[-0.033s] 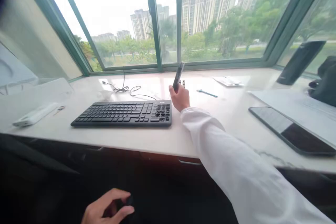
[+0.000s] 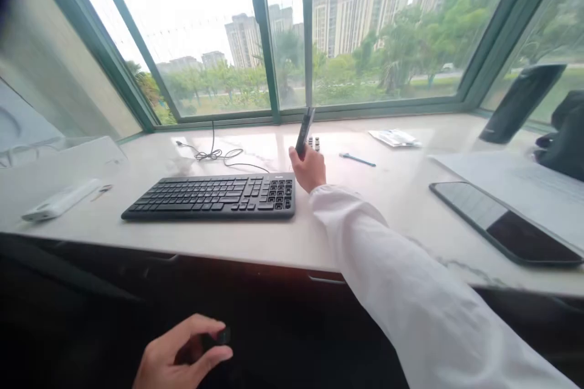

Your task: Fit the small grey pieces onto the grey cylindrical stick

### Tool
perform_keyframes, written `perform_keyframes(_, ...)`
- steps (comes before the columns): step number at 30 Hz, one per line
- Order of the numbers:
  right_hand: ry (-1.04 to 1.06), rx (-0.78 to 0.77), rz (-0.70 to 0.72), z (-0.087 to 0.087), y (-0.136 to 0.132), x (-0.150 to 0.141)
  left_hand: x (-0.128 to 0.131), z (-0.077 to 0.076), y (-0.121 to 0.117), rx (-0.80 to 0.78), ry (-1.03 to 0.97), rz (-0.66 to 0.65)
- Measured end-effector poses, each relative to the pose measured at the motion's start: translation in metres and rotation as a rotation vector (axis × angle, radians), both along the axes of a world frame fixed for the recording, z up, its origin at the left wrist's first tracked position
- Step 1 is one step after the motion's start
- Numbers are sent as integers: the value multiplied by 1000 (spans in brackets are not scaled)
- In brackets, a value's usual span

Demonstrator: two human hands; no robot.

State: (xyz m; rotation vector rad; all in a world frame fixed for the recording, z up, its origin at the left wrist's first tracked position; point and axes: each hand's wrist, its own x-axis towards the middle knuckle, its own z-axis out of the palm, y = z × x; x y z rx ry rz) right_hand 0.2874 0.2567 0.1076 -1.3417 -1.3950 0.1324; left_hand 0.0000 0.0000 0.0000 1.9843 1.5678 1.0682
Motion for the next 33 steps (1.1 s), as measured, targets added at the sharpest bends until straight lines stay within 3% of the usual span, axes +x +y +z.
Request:
perform_keyframes(3,21,2,24,0,-1,-3,46,72,24,17,-33,-50)
perform_keyframes(6,42,-24,38,-1,-2,-3,83,104,45,72,-128,-90)
perform_keyframes(10,66,-52,85,-1,-4,-4,114,112,63,116,-176,-119)
perform_keyframes(16,126,-72,126,3,-6,-7,133,117,79,95,-106,-126)
perform_keyframes(21,339,-70,68,9,-3,3,134,143,99,210,96,-129)
perform_keyframes(24,482,-62,-70,12,4,17,132,169,143,247,277,-166)
perform_keyframes(27,562,-69,-211,11,11,33,136,186,218,250,493,-260)
perform_keyframes(30,580,-76,-262,9,15,44,149,183,295,168,675,-365)
perform_keyframes(33,561,-78,-276,6,16,49,163,165,345,75,711,-479)
